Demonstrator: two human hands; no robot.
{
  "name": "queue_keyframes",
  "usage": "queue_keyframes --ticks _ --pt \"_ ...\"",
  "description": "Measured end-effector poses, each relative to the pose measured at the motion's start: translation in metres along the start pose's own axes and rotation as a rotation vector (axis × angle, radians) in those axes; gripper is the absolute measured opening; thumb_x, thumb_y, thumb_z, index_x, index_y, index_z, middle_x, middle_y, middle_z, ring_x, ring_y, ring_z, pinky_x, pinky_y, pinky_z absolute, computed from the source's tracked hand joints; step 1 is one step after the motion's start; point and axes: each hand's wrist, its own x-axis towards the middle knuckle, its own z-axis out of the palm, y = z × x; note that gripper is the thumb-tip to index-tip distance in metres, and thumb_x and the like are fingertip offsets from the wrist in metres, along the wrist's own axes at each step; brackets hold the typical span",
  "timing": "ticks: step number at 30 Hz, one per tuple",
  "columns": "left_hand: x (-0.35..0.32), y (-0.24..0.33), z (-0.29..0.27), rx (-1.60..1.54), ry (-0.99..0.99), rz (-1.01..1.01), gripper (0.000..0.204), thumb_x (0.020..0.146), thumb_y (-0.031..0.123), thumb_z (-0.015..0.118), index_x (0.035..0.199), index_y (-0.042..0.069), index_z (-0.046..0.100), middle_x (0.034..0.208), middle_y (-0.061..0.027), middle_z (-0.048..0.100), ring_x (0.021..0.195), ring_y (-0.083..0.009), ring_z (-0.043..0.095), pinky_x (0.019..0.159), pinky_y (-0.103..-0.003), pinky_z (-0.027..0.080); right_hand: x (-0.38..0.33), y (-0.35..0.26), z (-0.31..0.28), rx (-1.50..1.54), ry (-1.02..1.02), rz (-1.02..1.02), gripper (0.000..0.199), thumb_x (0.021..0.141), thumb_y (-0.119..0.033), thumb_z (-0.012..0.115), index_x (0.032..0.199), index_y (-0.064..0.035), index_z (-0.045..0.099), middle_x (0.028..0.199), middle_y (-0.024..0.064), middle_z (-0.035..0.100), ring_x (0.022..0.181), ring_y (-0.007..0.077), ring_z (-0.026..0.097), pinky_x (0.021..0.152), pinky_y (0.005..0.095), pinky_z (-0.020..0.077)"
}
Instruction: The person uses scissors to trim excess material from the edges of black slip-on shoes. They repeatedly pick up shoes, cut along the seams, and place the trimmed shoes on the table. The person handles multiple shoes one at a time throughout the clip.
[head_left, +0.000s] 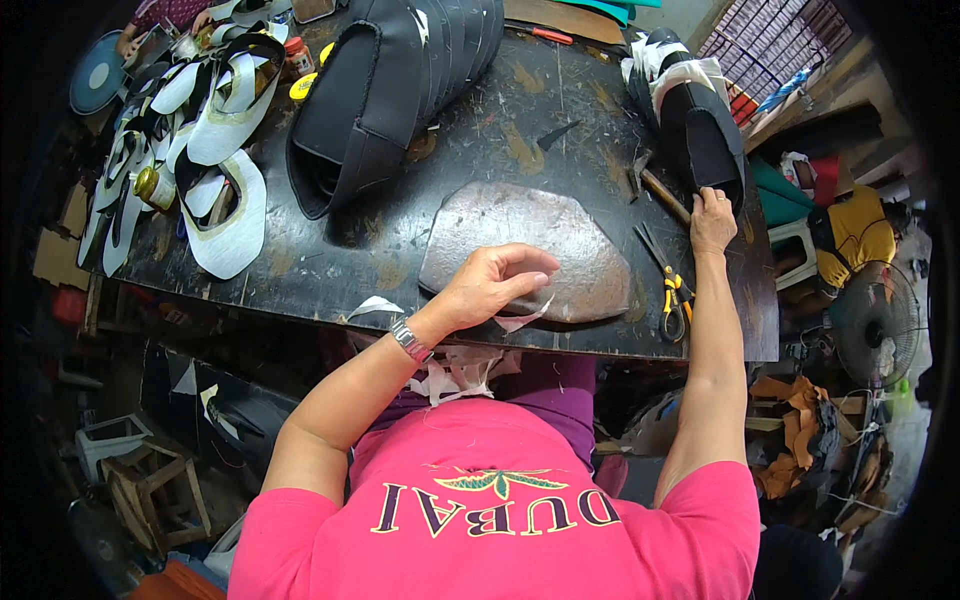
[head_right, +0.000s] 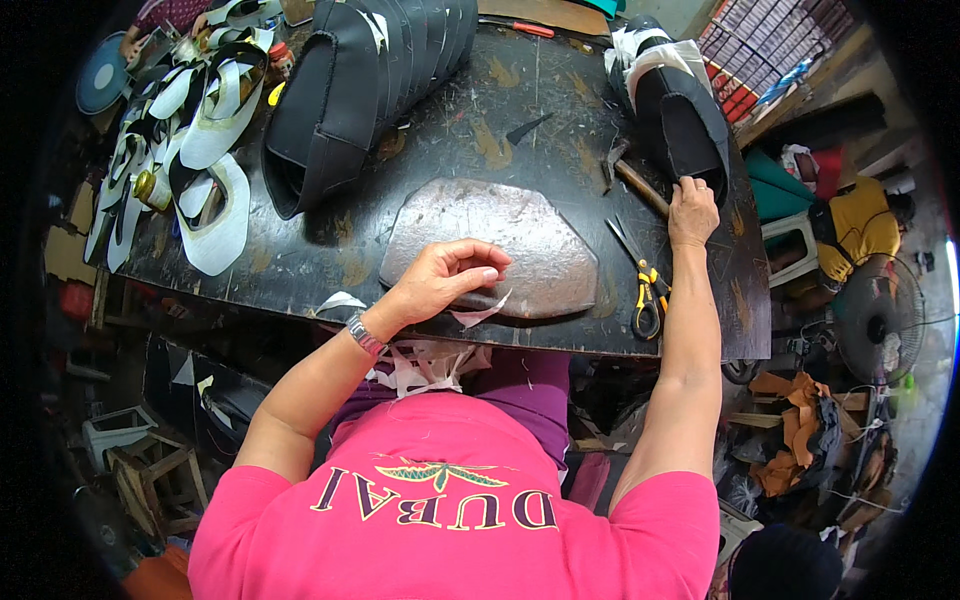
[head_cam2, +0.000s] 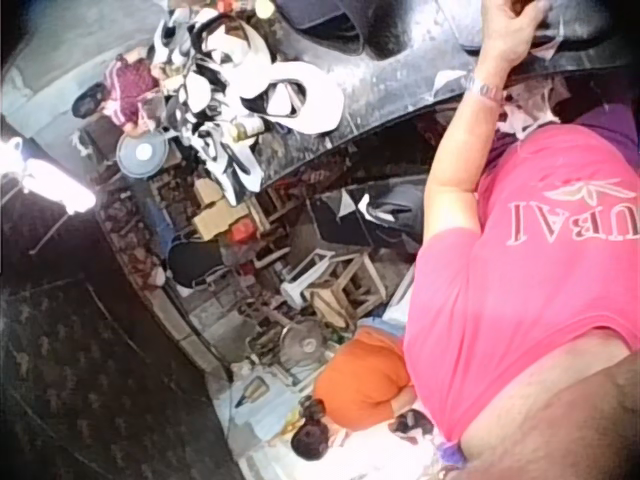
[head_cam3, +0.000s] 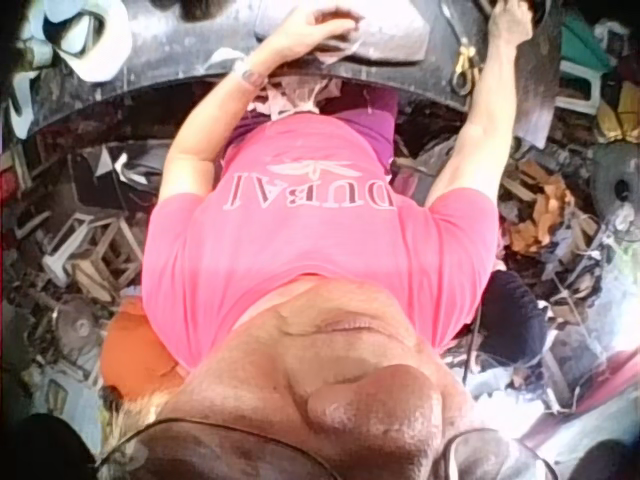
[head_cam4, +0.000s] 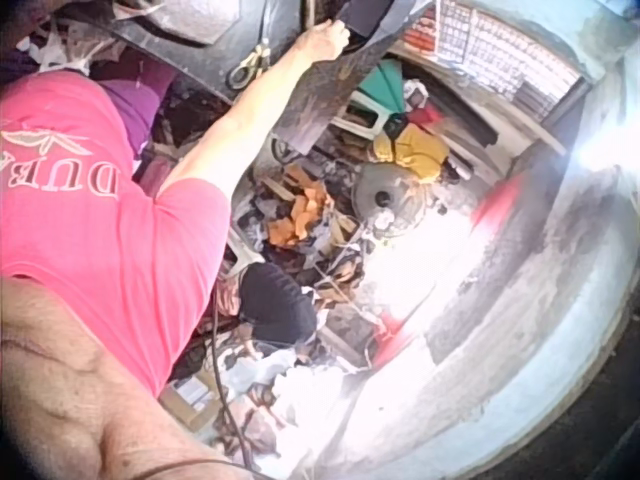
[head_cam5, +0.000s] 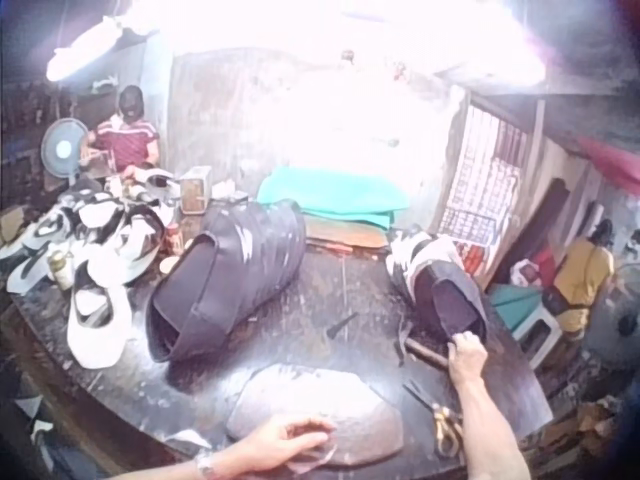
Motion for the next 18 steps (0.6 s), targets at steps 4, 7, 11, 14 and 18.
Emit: queue_keyframes --ticks 4,7,11,14,18 --pt "0.000 0.002 -0.002 -0.077 0.003 -0.013 0.024 0.095 0.009 0.062 0.118 0.000 0.065 0.108 -0.0042 0.067 0.099 -0.0106 0.063 0.090 -0.027 0.052 0.006 0.002 -0.016 0.065 0.229 -0.003 0.012 0.082 -0.020 0.070 0.092 -0.0138 0.067 0.088 0.0028 0.063 0.083 0.0240 0.062 0.071 0.0359 0.0521" --pt "0.000 0.004 -0.002 -0.093 0.011 -0.026 0.025 0.096 0.011 0.062 0.118 0.000 0.064 0.109 -0.0050 0.067 0.100 -0.0121 0.064 0.091 -0.028 0.053 0.017 0.007 -0.038 0.024 0.231 0.018 0.014 0.084 -0.022 0.069 0.095 -0.0140 0.068 0.089 0.0028 0.065 0.087 0.0249 0.061 0.074 0.0386 0.0499" --pt "-0.001 0.008 -0.001 -0.375 0.006 -0.133 0.030 0.096 0.011 0.062 0.123 -0.002 0.061 0.116 -0.0091 0.064 0.106 -0.0174 0.064 0.097 -0.030 0.051 0.038 0.004 -0.087 0.095 0.211 0.124 0.016 0.090 -0.023 0.065 0.101 -0.0121 0.067 0.091 0.0087 0.068 0.088 0.0302 0.062 0.076 0.0426 0.0489" --pt "-0.003 0.010 0.002 -0.510 -0.022 -0.148 0.037 0.097 0.011 0.059 0.130 -0.004 0.055 0.126 -0.0119 0.060 0.116 -0.0197 0.060 0.102 -0.031 0.048 0.044 -0.024 -0.145 0.209 0.170 0.210 0.020 0.095 -0.022 0.060 0.108 -0.0074 0.064 0.094 0.0142 0.068 0.088 0.0348 0.065 0.077 0.0441 0.0495" --pt "-0.003 0.014 0.000 -0.647 -0.093 -0.209 0.054 0.097 0.023 0.060 0.139 -0.007 0.043 0.139 -0.0153 0.052 0.128 -0.0237 0.052 0.108 -0.032 0.042 -0.011 -0.099 -0.236 0.673 0.017 0.144 0.015 0.094 -0.014 0.061 0.106 -0.0050 0.060 0.085 0.0186 0.066 0.079 0.0365 0.068 0.065 0.0407 0.0510"
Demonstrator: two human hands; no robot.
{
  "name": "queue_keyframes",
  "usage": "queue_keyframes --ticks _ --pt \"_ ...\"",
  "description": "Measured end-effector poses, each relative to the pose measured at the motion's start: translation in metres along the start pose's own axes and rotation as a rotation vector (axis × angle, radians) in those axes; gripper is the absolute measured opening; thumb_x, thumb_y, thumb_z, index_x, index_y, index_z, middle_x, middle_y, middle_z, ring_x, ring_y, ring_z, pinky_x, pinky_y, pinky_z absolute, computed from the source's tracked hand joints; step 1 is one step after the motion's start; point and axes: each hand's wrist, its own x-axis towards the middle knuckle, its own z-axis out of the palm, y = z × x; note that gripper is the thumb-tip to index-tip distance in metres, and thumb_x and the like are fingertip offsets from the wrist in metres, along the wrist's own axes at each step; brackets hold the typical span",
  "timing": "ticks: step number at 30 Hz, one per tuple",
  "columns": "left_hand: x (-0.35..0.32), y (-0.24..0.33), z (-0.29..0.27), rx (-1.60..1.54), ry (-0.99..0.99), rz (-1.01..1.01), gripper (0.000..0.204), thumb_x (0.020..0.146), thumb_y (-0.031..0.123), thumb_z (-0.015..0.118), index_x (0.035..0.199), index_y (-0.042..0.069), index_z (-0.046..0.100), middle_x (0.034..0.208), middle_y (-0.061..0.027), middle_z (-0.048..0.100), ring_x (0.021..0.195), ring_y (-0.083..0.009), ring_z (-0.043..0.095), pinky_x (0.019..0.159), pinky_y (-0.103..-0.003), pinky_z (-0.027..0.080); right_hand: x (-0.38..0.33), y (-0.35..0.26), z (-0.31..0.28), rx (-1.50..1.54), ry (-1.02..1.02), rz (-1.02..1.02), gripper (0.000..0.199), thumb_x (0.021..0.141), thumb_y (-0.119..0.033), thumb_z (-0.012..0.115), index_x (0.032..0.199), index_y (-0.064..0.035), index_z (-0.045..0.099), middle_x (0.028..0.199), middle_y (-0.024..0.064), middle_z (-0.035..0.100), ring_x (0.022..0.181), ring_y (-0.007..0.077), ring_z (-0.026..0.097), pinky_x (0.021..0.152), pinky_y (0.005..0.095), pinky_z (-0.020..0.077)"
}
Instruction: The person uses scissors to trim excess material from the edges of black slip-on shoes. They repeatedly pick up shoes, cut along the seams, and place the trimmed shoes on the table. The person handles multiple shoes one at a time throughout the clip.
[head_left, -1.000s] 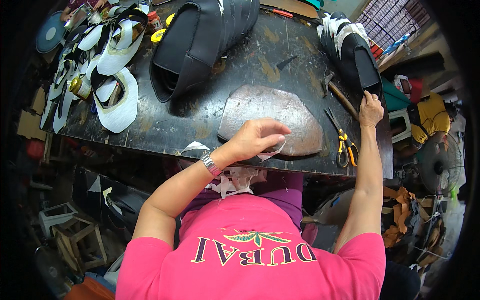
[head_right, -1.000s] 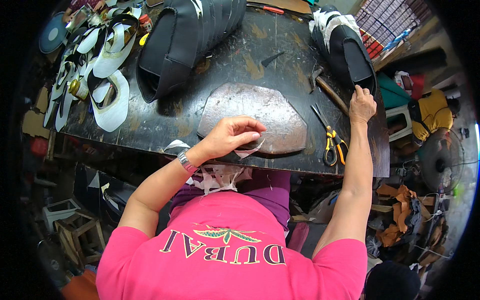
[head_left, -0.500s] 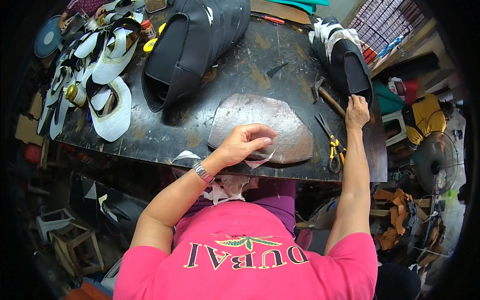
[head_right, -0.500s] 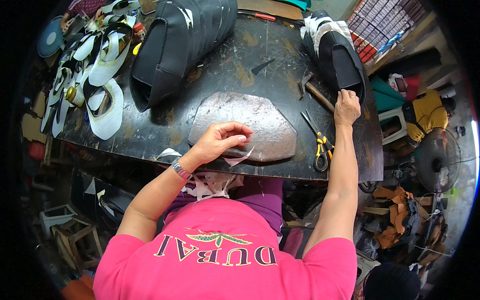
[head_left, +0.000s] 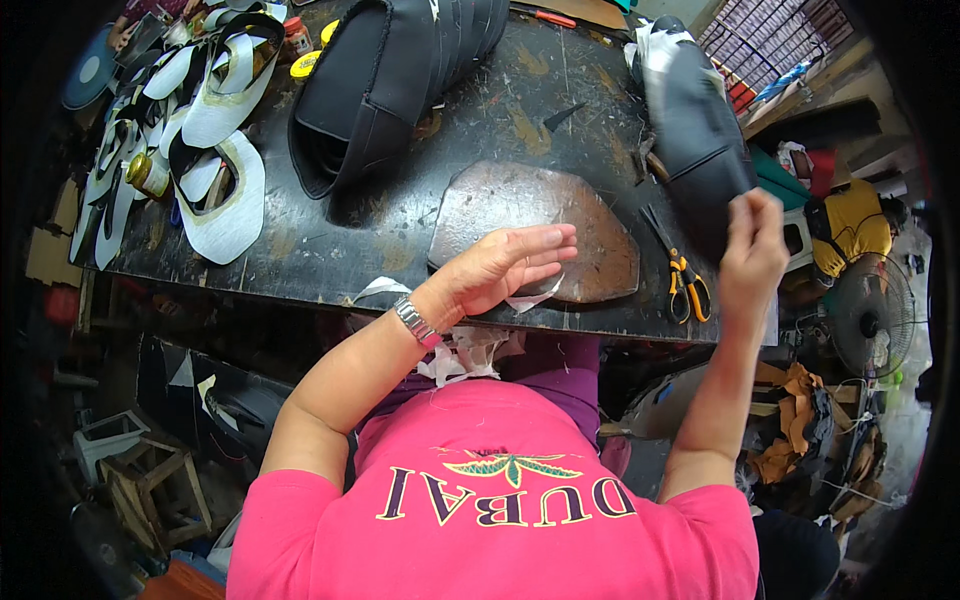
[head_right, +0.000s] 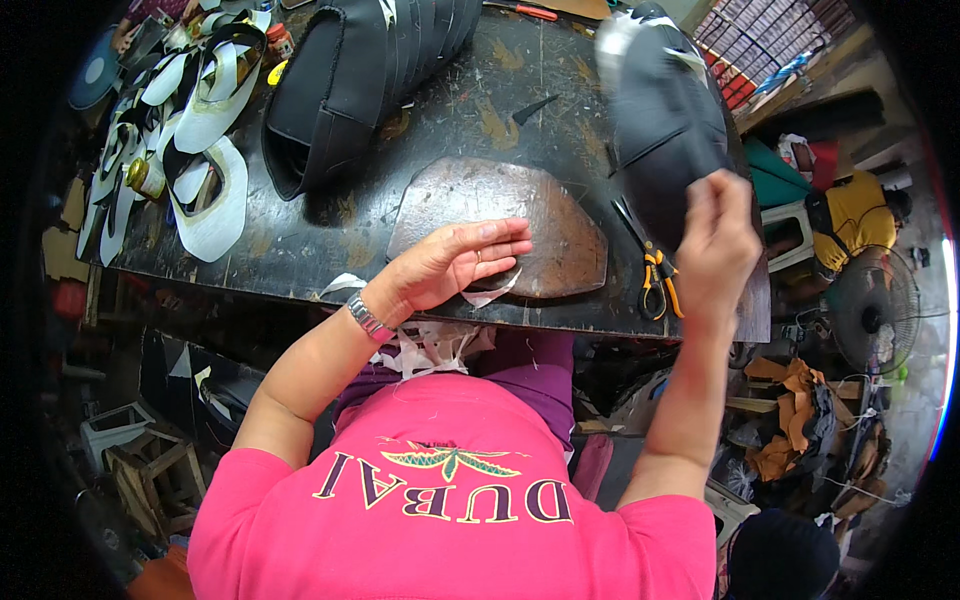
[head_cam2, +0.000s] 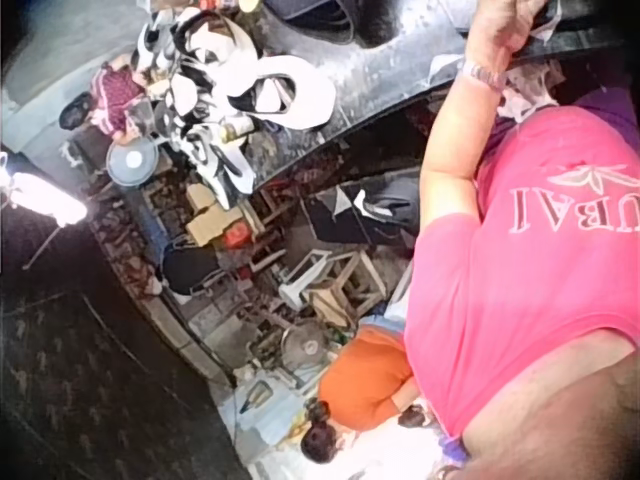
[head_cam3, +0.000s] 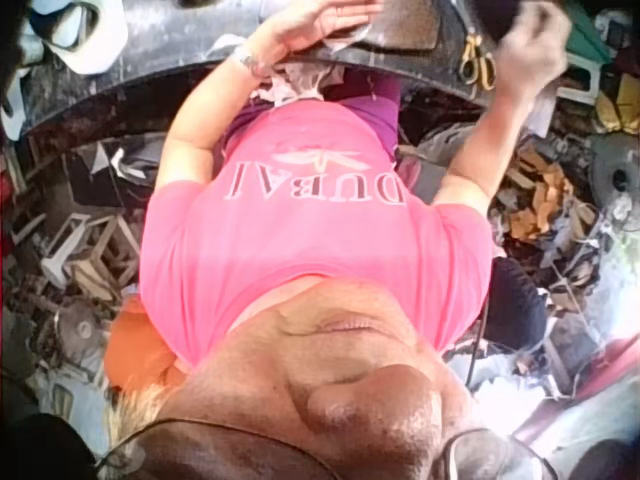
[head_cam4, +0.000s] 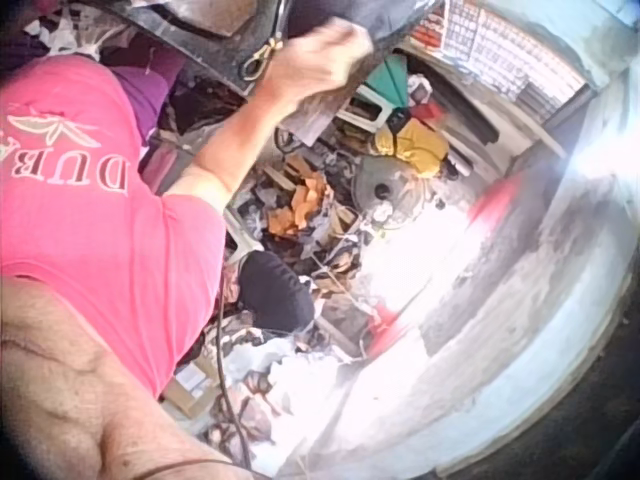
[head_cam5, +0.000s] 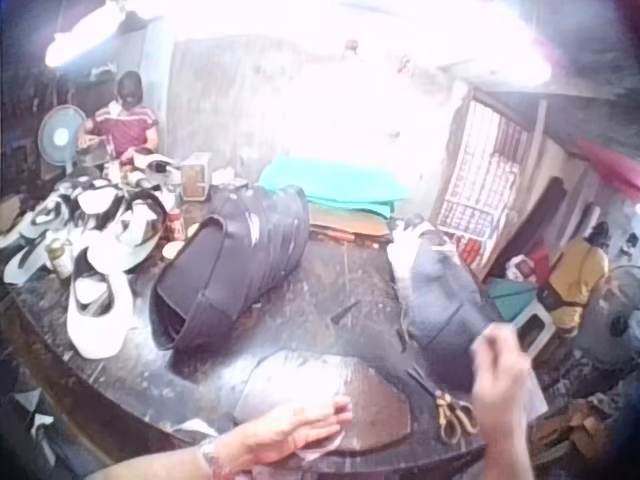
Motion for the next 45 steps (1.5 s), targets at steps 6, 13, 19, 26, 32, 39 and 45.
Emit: queue_keyframes --ticks 6,13,19,26,32,39,45 --pt "-0.011 0.022 -0.012 -0.146 0.112 0.045 0.050 0.085 0.032 0.075 0.122 0.002 0.059 0.115 -0.0116 0.066 0.105 -0.0233 0.065 0.095 -0.040 0.051 -0.109 -0.107 0.018 0.214 -0.628 -0.024 0.017 0.089 -0.006 0.066 0.102 -0.0017 0.058 0.082 0.0198 0.064 0.073 0.0377 0.067 0.061 0.0396 0.0509" --pt "-0.025 0.062 -0.032 0.331 0.132 0.088 0.050 0.076 0.007 0.076 0.123 0.002 0.060 0.110 -0.0095 0.068 0.099 -0.0184 0.065 0.091 -0.034 0.052 -0.088 -0.072 0.024 0.569 -0.418 -0.062 0.045 0.082 -0.011 0.076 0.122 -0.0025 0.057 0.092 0.0113 0.068 0.081 0.0224 0.067 0.072 0.0311 0.0522" --pt "-0.023 0.070 -0.016 0.584 -0.111 0.043 0.060 0.073 0.005 0.081 0.128 0.002 0.058 0.113 -0.0060 0.067 0.102 -0.0135 0.062 0.093 -0.030 0.050 -0.071 -0.008 0.105 1.793 -1.046 0.928 0.082 0.078 -0.035 0.080 0.142 -0.0003 0.042 0.134 0.0167 0.055 0.125 0.0269 0.053 0.105 0.0412 0.0421" --pt "-0.014 0.090 -0.008 0.857 -0.157 0.071 0.073 0.075 0.006 0.081 0.140 0.005 0.047 0.123 -0.0045 0.062 0.110 -0.0128 0.056 0.100 -0.029 0.044 -0.055 -0.007 0.115 1.525 -0.772 0.757 0.059 0.078 -0.007 0.077 0.131 0.0022 0.055 0.123 0.0127 0.064 0.109 0.0197 0.063 0.096 0.0344 0.0493" --pt "-0.005 0.067 -0.019 0.775 0.041 0.107 0.053 0.082 0.010 0.075 0.131 0.002 0.055 0.114 -0.0049 0.066 0.098 -0.0118 0.060 0.088 -0.028 0.051 -0.060 -0.035 0.116 1.163 -0.363 0.395 0.044 0.078 0.001 0.076 0.121 0.0024 0.065 0.112 0.0069 0.070 0.100 0.0173 0.065 0.090 0.0295 0.0504" --pt "0.007 0.052 -0.044 1.235 0.171 0.106 0.039 0.085 0.003 0.069 0.124 0.002 0.062 0.108 -0.0041 0.068 0.095 -0.0079 0.059 0.086 -0.026 0.051 -0.073 -0.004 0.098 0.267 -0.417 0.261 0.023 0.085 -0.008 0.069 0.107 -0.0048 0.070 0.081 0.0132 0.069 0.072 0.0181 0.066 0.068 0.0315 0.0493" --pt "-0.005 0.051 -0.043 0.966 0.141 0.131 0.049 0.086 0.000 0.065 0.134 0.008 0.058 0.120 -0.0014 0.064 0.103 -0.0090 0.057 0.094 -0.024 0.046 -0.095 0.060 0.027 -0.591 -0.445 0.205 0.035 0.085 -0.017 0.067 0.117 -0.0041 0.064 0.111 0.0168 0.062 0.104 0.0358 0.058 0.088 0.0444 0.0492"
